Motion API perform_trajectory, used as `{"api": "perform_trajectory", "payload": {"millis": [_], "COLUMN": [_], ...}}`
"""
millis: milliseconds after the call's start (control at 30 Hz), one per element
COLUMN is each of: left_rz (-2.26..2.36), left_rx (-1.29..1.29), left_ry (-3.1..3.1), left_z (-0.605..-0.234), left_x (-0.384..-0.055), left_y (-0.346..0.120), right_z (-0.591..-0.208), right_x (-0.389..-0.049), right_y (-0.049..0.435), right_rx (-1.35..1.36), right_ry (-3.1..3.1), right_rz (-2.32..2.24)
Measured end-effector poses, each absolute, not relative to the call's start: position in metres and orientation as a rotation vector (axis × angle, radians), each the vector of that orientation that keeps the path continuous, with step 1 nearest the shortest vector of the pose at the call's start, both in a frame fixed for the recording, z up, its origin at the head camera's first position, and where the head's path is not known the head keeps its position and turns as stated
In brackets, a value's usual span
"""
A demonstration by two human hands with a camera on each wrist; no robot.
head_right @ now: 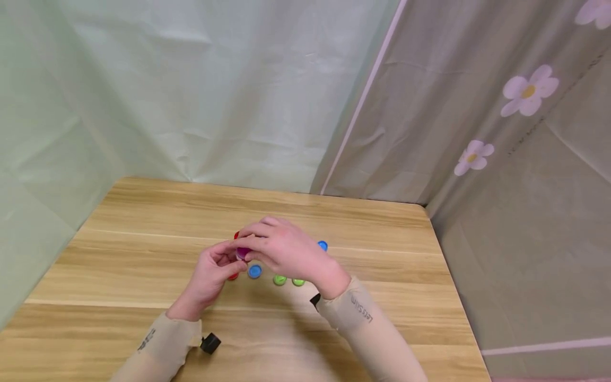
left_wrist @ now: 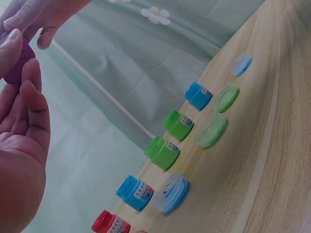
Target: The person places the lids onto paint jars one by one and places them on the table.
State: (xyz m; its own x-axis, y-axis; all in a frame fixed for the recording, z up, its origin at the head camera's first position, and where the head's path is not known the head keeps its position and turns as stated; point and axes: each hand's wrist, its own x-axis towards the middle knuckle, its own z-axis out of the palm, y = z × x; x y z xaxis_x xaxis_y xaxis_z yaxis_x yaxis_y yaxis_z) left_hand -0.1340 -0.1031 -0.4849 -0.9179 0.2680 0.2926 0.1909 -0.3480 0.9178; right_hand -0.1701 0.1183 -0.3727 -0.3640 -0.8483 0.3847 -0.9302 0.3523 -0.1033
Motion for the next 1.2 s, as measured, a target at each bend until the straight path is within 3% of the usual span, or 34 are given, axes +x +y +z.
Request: {"api": "perform_trajectory", "payload": {"millis": [1200], "left_rz": [2.528], "left_rx": [0.431], "left_ry": [2.038], "left_z": [-0.488], "left_x": [-0.135], "left_y": [-0.096], "right_z": [-0.391], "right_x": [-0.159], "right_y": [0.093], "right_rx": [1.244], "right_ry": [-2.475], "right_rz": [0.143]}}
